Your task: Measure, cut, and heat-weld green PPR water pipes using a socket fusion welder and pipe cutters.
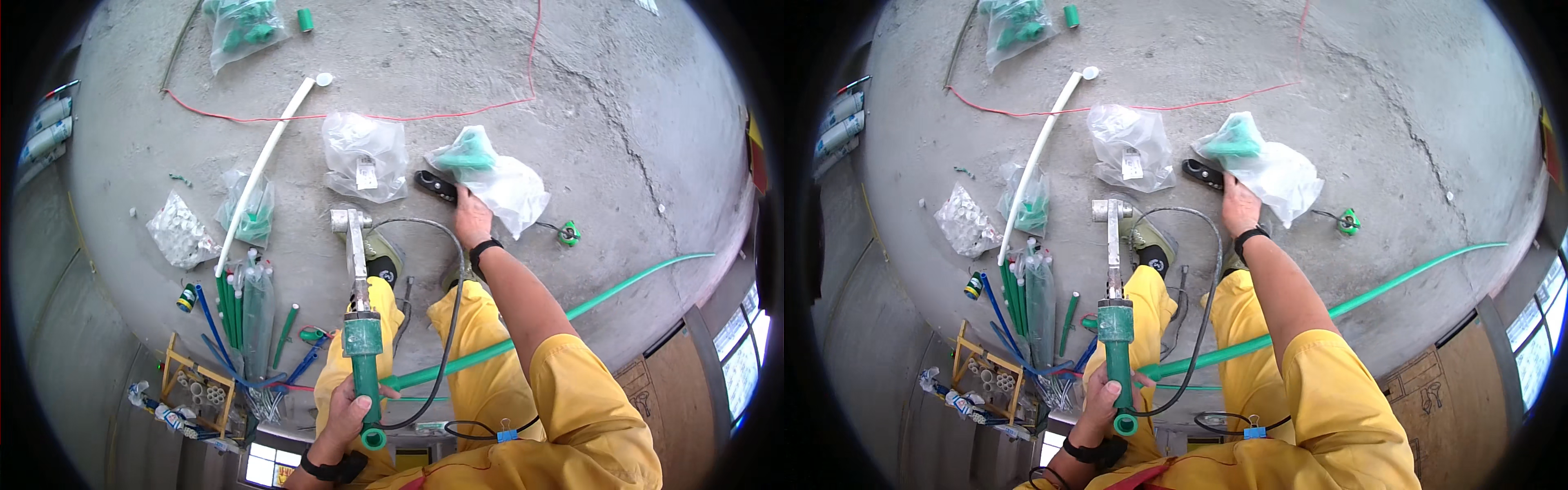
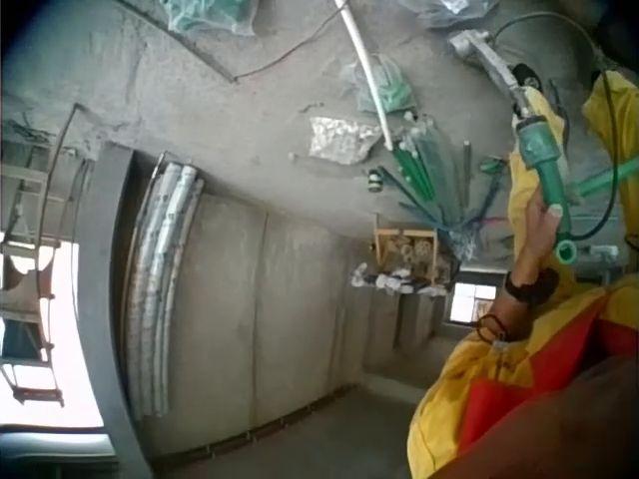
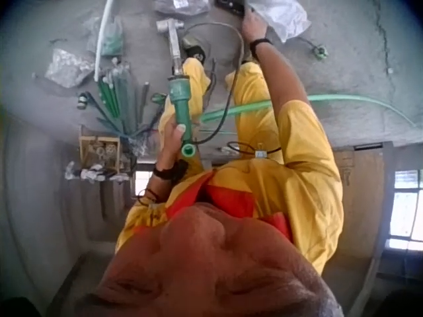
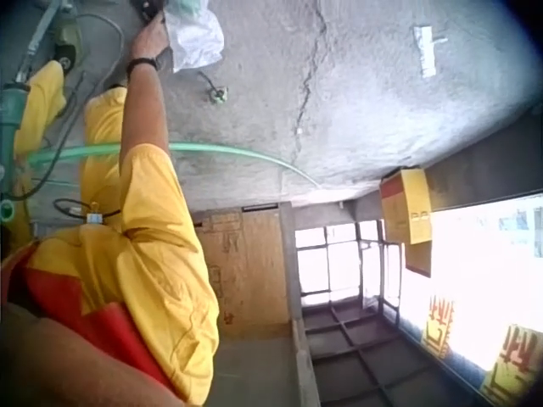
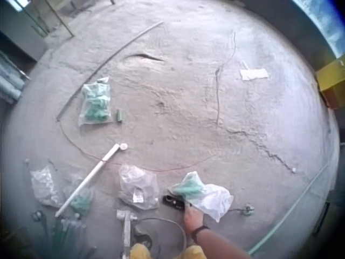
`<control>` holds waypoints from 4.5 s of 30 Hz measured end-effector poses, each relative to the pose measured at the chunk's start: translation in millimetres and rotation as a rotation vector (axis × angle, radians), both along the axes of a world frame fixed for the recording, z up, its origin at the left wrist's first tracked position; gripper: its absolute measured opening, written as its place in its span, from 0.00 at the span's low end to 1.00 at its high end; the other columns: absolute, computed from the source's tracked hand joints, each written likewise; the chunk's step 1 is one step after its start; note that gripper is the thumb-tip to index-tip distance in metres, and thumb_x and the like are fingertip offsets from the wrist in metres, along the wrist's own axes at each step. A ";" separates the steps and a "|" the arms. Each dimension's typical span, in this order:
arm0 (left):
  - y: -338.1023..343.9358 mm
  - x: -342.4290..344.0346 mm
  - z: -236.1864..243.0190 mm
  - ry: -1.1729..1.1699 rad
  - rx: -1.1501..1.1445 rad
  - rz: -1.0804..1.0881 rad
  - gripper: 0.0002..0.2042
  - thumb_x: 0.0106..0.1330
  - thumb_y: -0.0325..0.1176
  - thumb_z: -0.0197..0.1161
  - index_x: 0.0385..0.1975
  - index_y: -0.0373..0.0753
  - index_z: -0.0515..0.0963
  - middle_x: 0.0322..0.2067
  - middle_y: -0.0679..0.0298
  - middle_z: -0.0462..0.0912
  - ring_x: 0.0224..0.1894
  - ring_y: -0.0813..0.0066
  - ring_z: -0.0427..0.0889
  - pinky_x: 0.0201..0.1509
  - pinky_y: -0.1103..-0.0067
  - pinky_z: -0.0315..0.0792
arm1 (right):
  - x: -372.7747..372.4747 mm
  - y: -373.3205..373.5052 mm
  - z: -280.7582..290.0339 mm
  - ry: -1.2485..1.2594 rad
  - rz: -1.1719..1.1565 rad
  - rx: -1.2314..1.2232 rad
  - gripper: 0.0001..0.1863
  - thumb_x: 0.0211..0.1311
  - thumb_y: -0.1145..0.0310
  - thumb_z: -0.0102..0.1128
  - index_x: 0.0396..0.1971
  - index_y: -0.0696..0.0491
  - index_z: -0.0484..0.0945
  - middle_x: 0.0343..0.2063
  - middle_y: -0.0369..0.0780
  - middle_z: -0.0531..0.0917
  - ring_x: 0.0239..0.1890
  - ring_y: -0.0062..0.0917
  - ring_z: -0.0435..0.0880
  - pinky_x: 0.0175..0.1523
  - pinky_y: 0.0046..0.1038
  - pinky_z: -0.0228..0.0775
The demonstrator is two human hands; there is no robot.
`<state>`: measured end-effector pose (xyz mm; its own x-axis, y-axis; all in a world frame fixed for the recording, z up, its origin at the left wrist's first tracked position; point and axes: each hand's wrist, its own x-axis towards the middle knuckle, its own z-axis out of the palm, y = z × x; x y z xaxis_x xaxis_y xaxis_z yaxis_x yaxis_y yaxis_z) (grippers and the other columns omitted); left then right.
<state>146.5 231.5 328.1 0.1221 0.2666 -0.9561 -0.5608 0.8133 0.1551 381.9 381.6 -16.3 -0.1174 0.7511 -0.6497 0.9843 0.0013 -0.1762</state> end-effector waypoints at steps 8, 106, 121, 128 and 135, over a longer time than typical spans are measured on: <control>17.9 -14.2 28.1 0.073 0.100 -0.044 0.27 0.62 0.53 0.58 0.45 0.32 0.69 0.32 0.54 0.83 0.23 0.80 0.78 0.24 0.85 0.73 | 35.2 18.8 74.1 0.236 -0.087 -0.319 0.10 0.48 0.67 0.58 0.28 0.57 0.77 0.33 0.54 0.80 0.39 0.53 0.78 0.46 0.46 0.71; 847.5 -633.5 537.1 0.764 0.541 1.024 0.18 0.66 0.45 0.57 0.16 0.48 0.64 0.11 0.73 0.56 0.11 0.79 0.52 0.16 0.77 0.50 | -850.6 1174.7 1053.7 1.570 0.584 -0.547 0.07 0.55 0.76 0.65 0.29 0.59 0.75 0.20 0.39 0.79 0.22 0.25 0.82 0.29 0.26 0.76; 1062.4 -740.3 692.5 0.985 1.067 1.107 0.17 0.62 0.38 0.61 0.46 0.37 0.66 0.26 0.65 0.71 0.14 0.81 0.64 0.16 0.82 0.58 | -1051.7 1270.6 1347.1 1.970 0.873 -0.641 0.11 0.62 0.75 0.56 0.41 0.61 0.67 0.35 0.46 0.79 0.27 0.20 0.76 0.27 0.23 0.75; 1104.0 -765.9 778.7 0.999 1.500 1.121 0.21 0.66 0.39 0.58 0.54 0.36 0.65 0.28 0.67 0.71 0.14 0.82 0.62 0.17 0.82 0.58 | -1108.0 1212.5 1444.3 2.180 1.111 -0.476 0.25 0.67 0.66 0.56 0.55 0.68 0.62 0.42 0.45 0.80 0.32 0.19 0.74 0.36 0.21 0.73; 982.6 -804.4 657.9 0.994 1.361 1.129 0.27 0.57 0.26 0.65 0.56 0.39 0.62 0.31 0.61 0.75 0.25 0.71 0.77 0.26 0.79 0.70 | -1173.2 1140.4 1512.1 2.334 1.473 -0.338 0.14 0.70 0.64 0.52 0.43 0.61 0.76 0.31 0.38 0.82 0.29 0.15 0.76 0.35 0.16 0.71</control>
<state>-657.9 1214.0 986.0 -0.9166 0.2923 0.2729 0.0154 -0.6560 0.7546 -791.3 1522.0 1495.7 -0.2946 -0.2642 0.9184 -0.9234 -0.1689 -0.3448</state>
